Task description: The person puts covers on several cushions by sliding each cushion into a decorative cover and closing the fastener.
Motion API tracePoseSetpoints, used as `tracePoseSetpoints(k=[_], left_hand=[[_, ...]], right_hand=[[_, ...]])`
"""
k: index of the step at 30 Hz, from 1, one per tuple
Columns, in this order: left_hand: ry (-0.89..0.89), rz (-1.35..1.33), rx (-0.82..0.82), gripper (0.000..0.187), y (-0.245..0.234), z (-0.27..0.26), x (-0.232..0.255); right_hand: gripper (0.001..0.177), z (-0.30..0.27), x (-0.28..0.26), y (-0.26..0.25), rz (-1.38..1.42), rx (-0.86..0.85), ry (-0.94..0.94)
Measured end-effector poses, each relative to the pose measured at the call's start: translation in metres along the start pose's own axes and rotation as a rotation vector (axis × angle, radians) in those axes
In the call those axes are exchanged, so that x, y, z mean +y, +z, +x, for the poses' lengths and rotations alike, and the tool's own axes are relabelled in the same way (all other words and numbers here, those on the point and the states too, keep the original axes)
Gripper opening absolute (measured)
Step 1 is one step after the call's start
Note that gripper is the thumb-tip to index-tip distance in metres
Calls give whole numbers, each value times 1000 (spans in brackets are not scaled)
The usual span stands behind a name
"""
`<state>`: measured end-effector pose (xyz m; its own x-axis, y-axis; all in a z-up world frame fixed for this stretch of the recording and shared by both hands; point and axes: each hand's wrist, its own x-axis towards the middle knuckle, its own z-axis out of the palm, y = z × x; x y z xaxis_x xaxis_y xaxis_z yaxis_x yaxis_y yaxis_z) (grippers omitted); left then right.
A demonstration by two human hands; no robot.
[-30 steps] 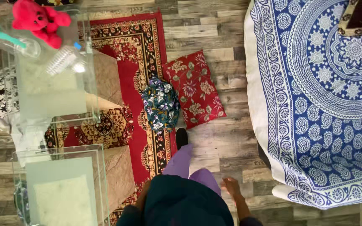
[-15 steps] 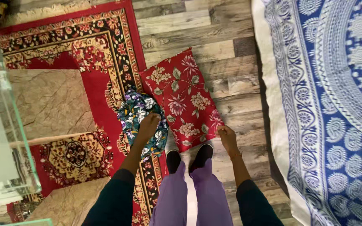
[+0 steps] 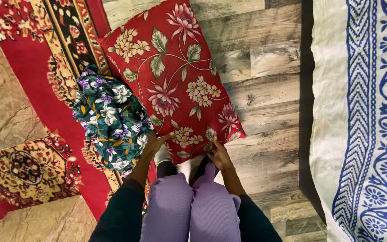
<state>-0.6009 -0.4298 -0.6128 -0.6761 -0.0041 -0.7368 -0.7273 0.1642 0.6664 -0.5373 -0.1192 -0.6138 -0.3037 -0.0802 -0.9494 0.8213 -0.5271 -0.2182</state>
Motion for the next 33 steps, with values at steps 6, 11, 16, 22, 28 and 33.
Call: tracePoseSetpoints(k=[6, 11, 16, 22, 28, 33], left_hand=[[-217, -6, 75, 58, 17, -28, 38], [-76, 66, 97, 51, 25, -78, 85], [-98, 6, 210, 60, 22, -174, 160], [-301, -535, -418, 61, 38, -364, 196], [-340, -327, -346, 63, 40, -508, 257], [420, -418, -62, 73, 11, -573, 404]], right_hand=[[54, -30, -48, 45, 156, 329, -166], [40, -145, -128, 98, 24, 361, -622], [33, -314, -164, 212, -117, 403, -777], [47, -541, -135, 248, -380, 472, -794], [49, -681, -120, 226, -704, 550, -697], [40, -750, -122, 248, -463, 394, -742]])
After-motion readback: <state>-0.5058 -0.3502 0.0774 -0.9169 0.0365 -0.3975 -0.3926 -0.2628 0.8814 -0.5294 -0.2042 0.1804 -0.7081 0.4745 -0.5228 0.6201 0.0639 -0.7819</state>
